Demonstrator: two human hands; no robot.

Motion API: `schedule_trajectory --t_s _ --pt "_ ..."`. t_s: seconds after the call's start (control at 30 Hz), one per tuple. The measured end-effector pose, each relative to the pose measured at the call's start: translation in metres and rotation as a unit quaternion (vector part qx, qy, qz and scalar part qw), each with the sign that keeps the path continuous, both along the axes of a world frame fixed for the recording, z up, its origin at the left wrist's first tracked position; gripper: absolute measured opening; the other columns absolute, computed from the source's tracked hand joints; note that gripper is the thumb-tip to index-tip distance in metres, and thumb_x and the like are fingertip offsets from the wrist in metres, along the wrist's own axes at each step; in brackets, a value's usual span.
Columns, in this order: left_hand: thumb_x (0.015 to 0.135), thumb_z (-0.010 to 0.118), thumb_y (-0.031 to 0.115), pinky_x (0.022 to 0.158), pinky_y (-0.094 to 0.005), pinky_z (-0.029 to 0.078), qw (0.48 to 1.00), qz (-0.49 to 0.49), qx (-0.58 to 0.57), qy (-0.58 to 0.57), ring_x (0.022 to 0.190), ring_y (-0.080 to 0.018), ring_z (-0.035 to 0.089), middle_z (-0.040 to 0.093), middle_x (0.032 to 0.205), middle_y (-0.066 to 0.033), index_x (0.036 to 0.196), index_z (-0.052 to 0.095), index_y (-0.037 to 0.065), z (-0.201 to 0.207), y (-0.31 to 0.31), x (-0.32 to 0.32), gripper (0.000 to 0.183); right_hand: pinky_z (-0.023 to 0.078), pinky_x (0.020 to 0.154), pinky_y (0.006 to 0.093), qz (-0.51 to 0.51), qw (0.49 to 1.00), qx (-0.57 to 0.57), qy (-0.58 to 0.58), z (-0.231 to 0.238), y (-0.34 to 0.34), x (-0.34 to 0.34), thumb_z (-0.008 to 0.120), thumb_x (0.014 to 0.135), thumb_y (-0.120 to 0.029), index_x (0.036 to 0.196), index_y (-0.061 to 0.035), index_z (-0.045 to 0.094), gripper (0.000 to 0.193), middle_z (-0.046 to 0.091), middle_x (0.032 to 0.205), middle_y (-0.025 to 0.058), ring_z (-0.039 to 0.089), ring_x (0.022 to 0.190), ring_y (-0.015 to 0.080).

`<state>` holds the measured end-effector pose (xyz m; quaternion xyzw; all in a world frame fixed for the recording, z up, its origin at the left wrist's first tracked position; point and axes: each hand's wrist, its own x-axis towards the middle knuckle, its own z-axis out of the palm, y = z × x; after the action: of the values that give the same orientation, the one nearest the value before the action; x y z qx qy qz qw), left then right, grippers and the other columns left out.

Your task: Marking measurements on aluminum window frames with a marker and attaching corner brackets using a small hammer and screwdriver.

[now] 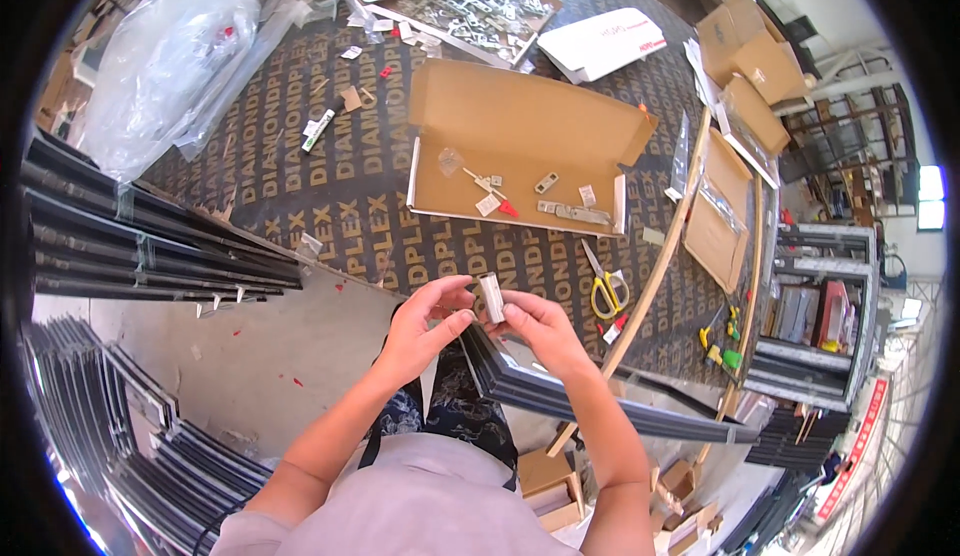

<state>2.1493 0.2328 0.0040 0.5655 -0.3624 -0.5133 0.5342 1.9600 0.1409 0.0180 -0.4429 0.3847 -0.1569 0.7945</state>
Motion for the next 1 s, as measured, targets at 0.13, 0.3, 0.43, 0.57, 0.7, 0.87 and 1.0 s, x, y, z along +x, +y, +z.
schedule_trajectory --t_s 0.13,0.3,0.43,0.57,0.7,0.87,1.0 --pt "0.084 0.071 0.014 0.079 -0.0280 0.048 0.998 -0.035 -0.027 0.041 0.090 -0.0140 0.059 0.063 0.099 -0.0056 0.113 0.063 0.004 0.013 0.005 0.006 0.033 0.050 0.086 0.0304 0.023 0.990 -0.124 0.060 0.004 0.042 0.000 0.051 0.098 -0.009 0.124 0.0031 0.057 0.030 0.064 0.108 0.0085 0.061 0.097 0.0153" --pt "0.080 0.071 0.007 0.074 -0.0290 0.048 0.993 -0.094 -0.072 -0.017 0.085 -0.0171 0.058 0.064 0.096 -0.0066 0.102 0.066 0.004 0.026 0.013 0.016 0.023 0.048 0.085 0.0277 -0.050 0.981 -0.165 0.085 0.012 0.075 0.008 0.054 0.096 -0.008 0.122 0.0033 0.058 0.029 0.061 0.113 0.0094 0.059 0.098 0.0148" --pt "0.079 0.070 0.003 0.073 -0.0293 0.049 0.983 -0.118 -0.124 -0.061 0.086 -0.0202 0.060 0.063 0.099 -0.0085 0.101 0.065 0.004 0.028 0.018 0.015 0.023 0.046 0.085 0.0262 -0.096 0.974 -0.174 0.104 0.012 0.090 0.009 0.057 0.095 -0.011 0.120 0.0028 0.059 0.029 0.061 0.114 0.0086 0.057 0.102 0.0145" --pt "0.082 0.069 0.005 0.080 -0.0291 0.048 0.989 -0.129 -0.061 -0.031 0.090 -0.0165 0.058 0.063 0.098 -0.0059 0.107 0.065 0.003 0.033 0.022 0.015 0.026 0.049 0.086 0.0283 -0.142 0.982 -0.104 0.071 0.016 0.100 0.006 0.058 0.095 -0.013 0.124 0.0029 0.057 0.032 0.062 0.112 0.0098 0.060 0.097 0.0154" --pt "0.092 0.063 0.013 0.084 -0.0270 0.048 0.966 -0.178 0.114 0.152 0.094 -0.0118 0.060 0.063 0.100 -0.0042 0.117 0.059 0.002 -0.020 0.034 0.008 0.028 0.053 0.083 0.0298 -0.170 0.983 -0.037 0.065 0.004 0.106 -0.014 0.059 0.094 -0.010 0.123 0.0039 0.056 0.032 0.065 0.105 0.0111 0.063 0.091 0.0160" --pt "0.092 0.063 0.013 0.085 -0.0266 0.048 0.938 -0.147 0.233 0.210 0.093 -0.0129 0.061 0.063 0.100 -0.0050 0.111 0.056 0.001 -0.061 0.049 -0.009 0.023 0.052 0.079 0.0305 -0.191 0.900 -0.240 0.310 -0.035 0.114 -0.065 0.061 0.091 -0.011 0.114 0.0003 0.062 0.026 0.069 0.099 0.0102 0.065 0.086 0.0176" --pt "0.090 0.064 0.010 0.080 -0.0254 0.049 0.943 -0.154 0.253 0.150 0.089 -0.0114 0.061 0.065 0.099 -0.0057 0.109 0.059 0.000 -0.065 0.061 -0.024 0.022 0.048 0.081 0.0372 -0.143 0.815 -0.353 0.437 -0.046 0.116 -0.096 0.062 0.087 -0.009 0.107 -0.0019 0.064 0.021 0.066 0.096 0.0126 0.062 0.088 0.0303"
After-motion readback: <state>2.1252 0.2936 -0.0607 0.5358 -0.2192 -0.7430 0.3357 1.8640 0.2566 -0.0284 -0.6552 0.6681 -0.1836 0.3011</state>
